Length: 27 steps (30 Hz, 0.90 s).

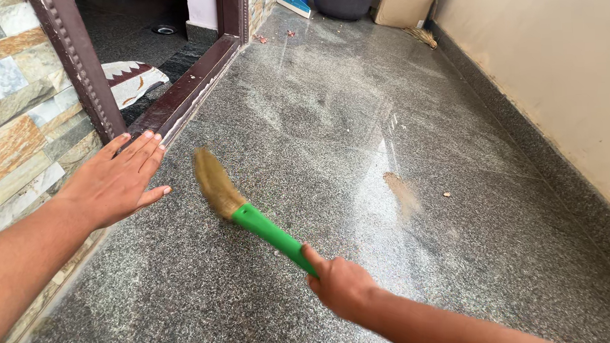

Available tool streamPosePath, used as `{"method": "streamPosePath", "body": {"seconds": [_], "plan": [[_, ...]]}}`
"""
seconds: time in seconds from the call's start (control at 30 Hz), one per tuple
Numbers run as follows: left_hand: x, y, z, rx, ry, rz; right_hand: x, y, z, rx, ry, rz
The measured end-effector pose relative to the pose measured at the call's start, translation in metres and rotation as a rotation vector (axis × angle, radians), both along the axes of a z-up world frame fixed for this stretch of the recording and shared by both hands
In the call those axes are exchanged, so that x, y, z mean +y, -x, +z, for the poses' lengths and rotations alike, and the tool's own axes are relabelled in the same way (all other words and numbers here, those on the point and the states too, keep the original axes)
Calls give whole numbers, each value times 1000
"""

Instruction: The person sweeps debris from a stone floor using a broom with a green handle, moving the broom across different sections of the floor and along a wall edge.

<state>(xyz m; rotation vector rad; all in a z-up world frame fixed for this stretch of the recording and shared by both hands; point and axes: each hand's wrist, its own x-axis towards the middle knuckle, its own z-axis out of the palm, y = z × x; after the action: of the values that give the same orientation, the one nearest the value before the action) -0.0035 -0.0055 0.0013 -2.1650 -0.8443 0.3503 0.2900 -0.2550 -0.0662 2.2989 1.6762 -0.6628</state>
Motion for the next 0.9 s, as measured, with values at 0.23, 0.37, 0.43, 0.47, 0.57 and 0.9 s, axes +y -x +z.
{"method": "streamPosePath", "body": {"seconds": [0.23,0.37,0.43,0.47,0.57,0.9], "plan": [[1,-5,-4,-1,0,4,-11,-1,7,-63,23,121],[2,-10,-3,47,13,13,15,-25,5,-125,19,26],[-1,-9,-1,35,5,13,27,-34,6,-124,-28,-34],[-2,-8,0,23,-2,13,29,-35,8,-122,-74,-95],[-3,-4,4,6,-5,12,24,-22,17,-70,-231,-165],[1,-1,1,44,-30,44,-3,53,14,225,-119,-9]]}}
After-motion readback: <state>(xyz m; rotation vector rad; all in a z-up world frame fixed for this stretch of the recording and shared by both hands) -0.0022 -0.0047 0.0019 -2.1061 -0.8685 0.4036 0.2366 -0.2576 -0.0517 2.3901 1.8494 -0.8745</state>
